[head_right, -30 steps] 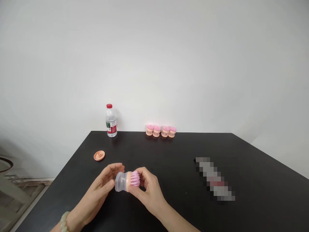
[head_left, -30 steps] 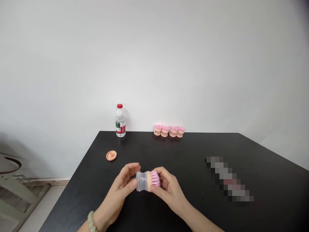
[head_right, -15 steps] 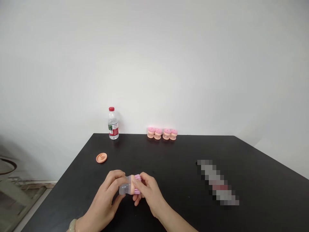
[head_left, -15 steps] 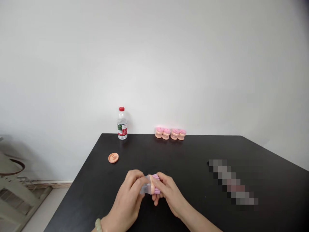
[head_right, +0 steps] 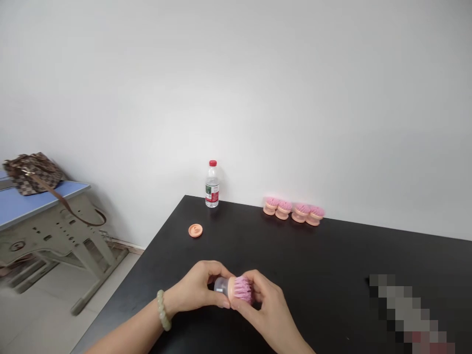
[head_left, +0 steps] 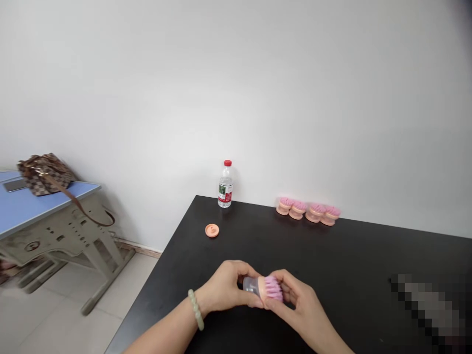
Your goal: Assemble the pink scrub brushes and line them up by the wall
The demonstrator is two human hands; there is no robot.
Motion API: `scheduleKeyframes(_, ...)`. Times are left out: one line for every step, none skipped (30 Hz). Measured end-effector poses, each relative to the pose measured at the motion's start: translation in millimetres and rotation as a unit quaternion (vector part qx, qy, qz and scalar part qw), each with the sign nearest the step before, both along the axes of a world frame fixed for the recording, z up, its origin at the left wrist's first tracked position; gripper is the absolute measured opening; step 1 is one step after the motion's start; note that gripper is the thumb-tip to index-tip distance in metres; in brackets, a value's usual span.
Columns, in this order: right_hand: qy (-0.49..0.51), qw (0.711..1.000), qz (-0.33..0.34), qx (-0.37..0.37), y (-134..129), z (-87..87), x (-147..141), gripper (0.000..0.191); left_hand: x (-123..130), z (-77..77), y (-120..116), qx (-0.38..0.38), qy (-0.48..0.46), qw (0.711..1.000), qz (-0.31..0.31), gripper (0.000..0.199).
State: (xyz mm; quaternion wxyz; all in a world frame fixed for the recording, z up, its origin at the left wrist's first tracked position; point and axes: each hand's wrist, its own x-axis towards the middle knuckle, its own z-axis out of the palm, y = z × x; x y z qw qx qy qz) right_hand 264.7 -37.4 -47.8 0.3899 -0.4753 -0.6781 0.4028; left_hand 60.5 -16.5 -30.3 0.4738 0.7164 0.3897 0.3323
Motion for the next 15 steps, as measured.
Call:
scheduleKeyframes(0.006,1.0,-0.016,-0.004,0,-1.1,0,0.021,1,-2.1,0,0.013,-0.003,1.0,0.013,0.054)
scheduleKeyframes(0.011,0.999,-0.033,-0.009,0,-2.8,1,0.023,2,-4.6,0,0.033,-0.003,0.999,0.026,0.056)
scheduleKeyframes(0.015,0.999,-0.046,-0.016,0,-4.9,2,0.026,4,-7.5,-1,0.069,-0.004,0.997,0.039,0.057)
scheduleKeyframes(0.015,0.998,-0.054,-0.025,1,-7.3,4,0.028,7,-10.8,-2,0.105,-0.002,0.993,0.046,0.057)
scheduleKeyframes(0.012,0.998,-0.058,-0.035,2,-9.8,5,0.032,10,-14.4,-3,0.14,0.01,0.989,0.049,0.057)
scheduleKeyframes(0.006,0.997,-0.061,-0.045,3,-12.2,7,0.035,12,-18.0,-4,0.173,0.026,0.983,0.05,0.057)
scheduleKeyframes(-0.001,0.996,-0.064,-0.054,4,-14.1,9,0.038,14,-21.4,-4,0.197,0.041,0.978,0.052,0.057)
scheduleKeyframes(-0.007,0.996,-0.07,-0.061,5,-15.2,10,0.04,15,-24.1,-4,0.208,0.055,0.975,0.05,0.058)
scheduleKeyframes(-0.009,0.995,-0.074,-0.067,7,-15.4,12,0.043,16,-25.7,-4,0.21,0.061,0.974,0.05,0.064)
scheduleKeyframes(-0.004,0.995,-0.075,-0.071,8,-14.3,13,0.046,15,-25.9,-4,0.2,0.06,0.977,0.054,0.072)
scheduleKeyframes(0.007,0.995,-0.07,-0.071,11,-12.1,14,0.049,14,-24.5,-3,0.183,0.048,0.98,0.062,0.08)
scheduleKeyframes(0.023,0.995,-0.063,-0.068,14,-8.8,15,0.051,12,-21.7,-3,0.166,0.026,0.983,0.073,0.086)
scheduleKeyframes(0.042,0.996,-0.055,-0.062,19,-4.9,16,0.053,9,-17.7,-3,0.145,-0.012,0.986,0.087,0.089)
scheduleKeyframes(0.057,0.996,-0.049,-0.052,25,-0.6,15,0.054,6,-13.0,-3,0.127,-0.058,0.985,0.101,0.086)
scheduleKeyframes(0.064,0.996,-0.044,-0.039,32,3.5,14,0.053,3,-7.9,-4,0.11,-0.114,0.981,0.111,0.081)
